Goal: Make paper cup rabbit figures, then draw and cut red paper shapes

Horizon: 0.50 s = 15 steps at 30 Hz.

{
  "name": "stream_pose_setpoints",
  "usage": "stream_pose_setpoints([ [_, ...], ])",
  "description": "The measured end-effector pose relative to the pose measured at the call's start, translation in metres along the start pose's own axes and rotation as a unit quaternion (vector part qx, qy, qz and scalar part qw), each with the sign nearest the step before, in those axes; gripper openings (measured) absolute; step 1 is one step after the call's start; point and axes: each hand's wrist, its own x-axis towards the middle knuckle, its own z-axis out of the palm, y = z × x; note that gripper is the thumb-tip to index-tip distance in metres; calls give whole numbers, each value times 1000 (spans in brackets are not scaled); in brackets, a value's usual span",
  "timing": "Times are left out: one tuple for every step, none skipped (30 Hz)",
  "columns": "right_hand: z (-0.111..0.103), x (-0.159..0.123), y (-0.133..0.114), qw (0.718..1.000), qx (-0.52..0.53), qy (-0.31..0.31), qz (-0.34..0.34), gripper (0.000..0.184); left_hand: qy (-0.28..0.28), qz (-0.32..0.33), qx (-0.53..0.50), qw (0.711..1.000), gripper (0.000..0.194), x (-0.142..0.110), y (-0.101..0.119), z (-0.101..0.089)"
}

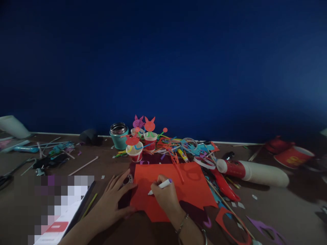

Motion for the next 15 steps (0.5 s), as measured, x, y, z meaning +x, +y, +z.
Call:
stream_pose_setpoints([
  [0,0,-1,1000,3,1,2,25,2,2,-2,1000,60,0,1,-1],
  [0,-1,-2,1000,8,1,4,25,3,3,-4,1000,60,0,1,-1],
  [0,-1,-3,1000,11,1,4,25,2,4,-5,1000,59,0,1,-1],
  [0,-1,-4,1000,14,2,5,25,0,4,-4,1000,59,0,1,-1],
  [0,-2,-5,1000,15,3,7,24,-2,3,-3,1000,58,0,1,-1],
  [0,-2,-6,1000,16,4,11,24,-3,3,-2,1000,58,0,1,-1],
  [0,-2,-7,1000,18,4,15,24,0,4,-1,1000,57,0,1,-1],
  [0,-2,-8,1000,20,4,20,24,2,5,0,1000,57,0,0,0],
  [0,-3,-9,999,22,4,24,24,6,7,2,1000,58,0,0,1],
  [1,-3,-9,999,23,3,26,24,8,8,3,1000,58,0,-1,1],
  [1,-3,-10,999,23,3,26,24,9,9,5,1000,59,0,-1,1],
  [1,-3,-10,999,23,1,25,23,8,9,6,1000,59,0,-1,2],
  [1,-3,-10,999,23,0,24,23,6,8,6,1000,59,-1,-1,2],
  [1,-3,-9,999,22,-3,24,22,4,7,7,1000,59,-1,-1,2],
  [1,-4,-9,999,23,-7,24,22,1,5,8,1000,59,-1,-1,2],
])
